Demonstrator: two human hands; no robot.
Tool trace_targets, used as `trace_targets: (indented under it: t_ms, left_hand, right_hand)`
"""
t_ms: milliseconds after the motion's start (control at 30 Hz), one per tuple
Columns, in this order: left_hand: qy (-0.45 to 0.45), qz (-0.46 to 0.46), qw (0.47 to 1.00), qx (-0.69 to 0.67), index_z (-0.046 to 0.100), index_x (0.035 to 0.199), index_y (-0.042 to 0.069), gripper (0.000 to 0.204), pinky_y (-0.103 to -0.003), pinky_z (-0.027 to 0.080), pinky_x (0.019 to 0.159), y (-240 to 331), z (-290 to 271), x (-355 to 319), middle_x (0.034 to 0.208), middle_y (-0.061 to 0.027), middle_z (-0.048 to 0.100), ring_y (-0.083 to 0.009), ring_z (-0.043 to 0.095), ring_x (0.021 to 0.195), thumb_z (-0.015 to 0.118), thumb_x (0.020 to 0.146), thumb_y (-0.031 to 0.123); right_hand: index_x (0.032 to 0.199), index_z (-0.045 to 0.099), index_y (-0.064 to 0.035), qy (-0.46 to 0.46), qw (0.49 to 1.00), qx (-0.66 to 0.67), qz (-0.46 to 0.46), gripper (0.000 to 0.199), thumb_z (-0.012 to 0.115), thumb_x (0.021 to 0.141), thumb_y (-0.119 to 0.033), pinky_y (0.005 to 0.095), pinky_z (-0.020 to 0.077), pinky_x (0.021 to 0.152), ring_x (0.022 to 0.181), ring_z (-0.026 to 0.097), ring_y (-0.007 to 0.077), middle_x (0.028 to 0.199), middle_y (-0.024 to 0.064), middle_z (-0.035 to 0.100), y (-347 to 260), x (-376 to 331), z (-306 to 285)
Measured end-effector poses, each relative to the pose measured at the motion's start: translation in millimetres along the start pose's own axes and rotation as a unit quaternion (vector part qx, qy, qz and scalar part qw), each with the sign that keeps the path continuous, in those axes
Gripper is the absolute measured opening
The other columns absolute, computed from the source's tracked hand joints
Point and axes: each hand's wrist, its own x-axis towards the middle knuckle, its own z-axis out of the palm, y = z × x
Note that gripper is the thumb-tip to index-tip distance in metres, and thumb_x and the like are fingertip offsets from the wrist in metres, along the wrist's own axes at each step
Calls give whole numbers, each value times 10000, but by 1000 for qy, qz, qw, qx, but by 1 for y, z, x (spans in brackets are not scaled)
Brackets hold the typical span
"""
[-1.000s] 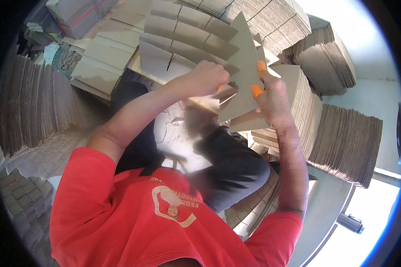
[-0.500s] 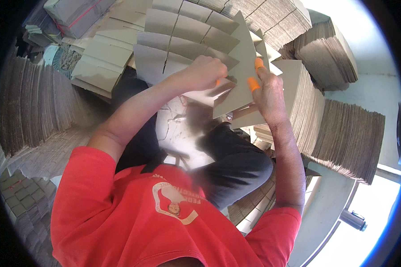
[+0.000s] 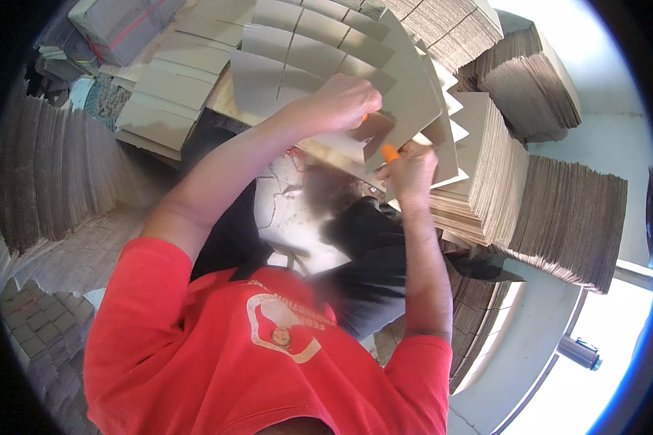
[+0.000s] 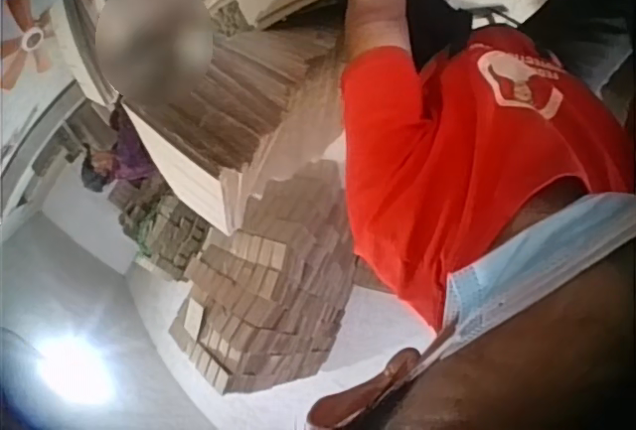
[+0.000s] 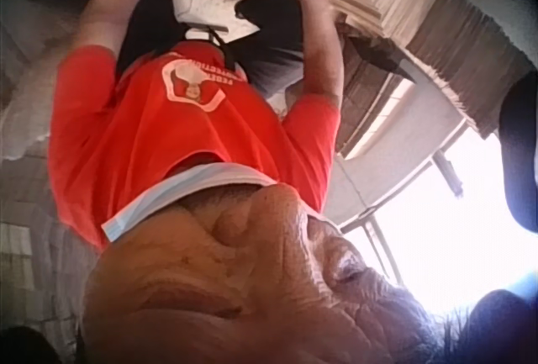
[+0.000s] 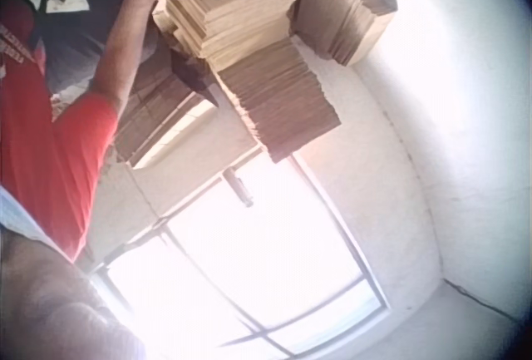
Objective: The person repeatedly picks up flat cardboard sheets with pre-cut slots, inserts them into a growing stack to form a honeycomb-like structure, and aligns each piece. The process continues with multiple identical sheets being added one by one.
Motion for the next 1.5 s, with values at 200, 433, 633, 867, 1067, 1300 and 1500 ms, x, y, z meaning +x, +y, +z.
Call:
trace_targets:
  t_ms: [200, 433, 633, 867, 1067, 1300, 1500]
  left_hand:
    - [17, 34, 999, -31, 564, 658, 34, 112, -487, 468, 586, -5, 13, -8, 670, -175, 606, -385, 631, 690, 653, 725, 22]
    - [-29, 23, 999, -27, 572, 671, 18, 107, -483, 468, 586, -1, 3, -4, 663, -177, 606, -387, 633, 700, 662, 729, 19]
    - [7, 15, 1000, -8, 604, 709, 20, 50, -476, 485, 604, -5, 9, -5, 691, -181, 626, -377, 648, 725, 651, 724, 23]
    - [-29, -6, 1000, 6, 642, 830, 37, 87, -452, 525, 708, -3, -2, -2, 806, -137, 676, -332, 667, 827, 678, 767, 85]
    - [141, 194, 969, -55, 522, 1350, 107, 646, -411, 446, 1050, 19, -18, -1, 1347, -95, 545, -276, 474, 1311, 729, 807, 389]
    - [-128, 139, 980, 61, 437, 1405, 7, 839, -459, 246, 1180, 31, -12, -9, 1477, -149, 438, -266, 339, 1425, 682, 800, 534]
    - [95, 102, 990, -23, 533, 1341, 60, 681, -421, 408, 1052, 16, -27, -20, 1317, -183, 574, -309, 511, 1274, 767, 781, 369]
  right_hand:
    - [642, 615, 24, 167, 959, -170, -151, 193, 746, 732, -85, 415, 484, 523, 480, 616, 322, 519, 168, 583, 44, -26, 27]
    - [725, 637, 43, 88, 990, -78, -74, 192, 676, 784, -135, 466, 502, 595, 630, 624, 424, 666, 242, 625, 14, 3, 3]
    - [736, 669, 2, 64, 987, -133, -56, 161, 682, 778, -152, 475, 532, 664, 695, 658, 397, 691, 222, 650, 16, -10, 22]
    - [760, 667, 47, 33, 990, -138, 3, 273, 737, 778, -216, 511, 515, 734, 780, 644, 445, 784, 268, 657, 60, -43, 61]
    - [821, 667, -21, -64, 971, -228, -40, 208, 748, 808, -212, 470, 524, 722, 785, 665, 384, 796, 214, 674, 17, -69, 24]
    - [1136, 623, -16, 199, 911, -349, -97, 285, 671, 891, -153, 443, 534, 634, 737, 675, 346, 865, 164, 689, -1, -52, -46]
    - [826, 689, -34, 160, 957, -226, -90, 232, 599, 921, -226, 452, 541, 692, 808, 701, 331, 760, 182, 682, 12, -15, -64]
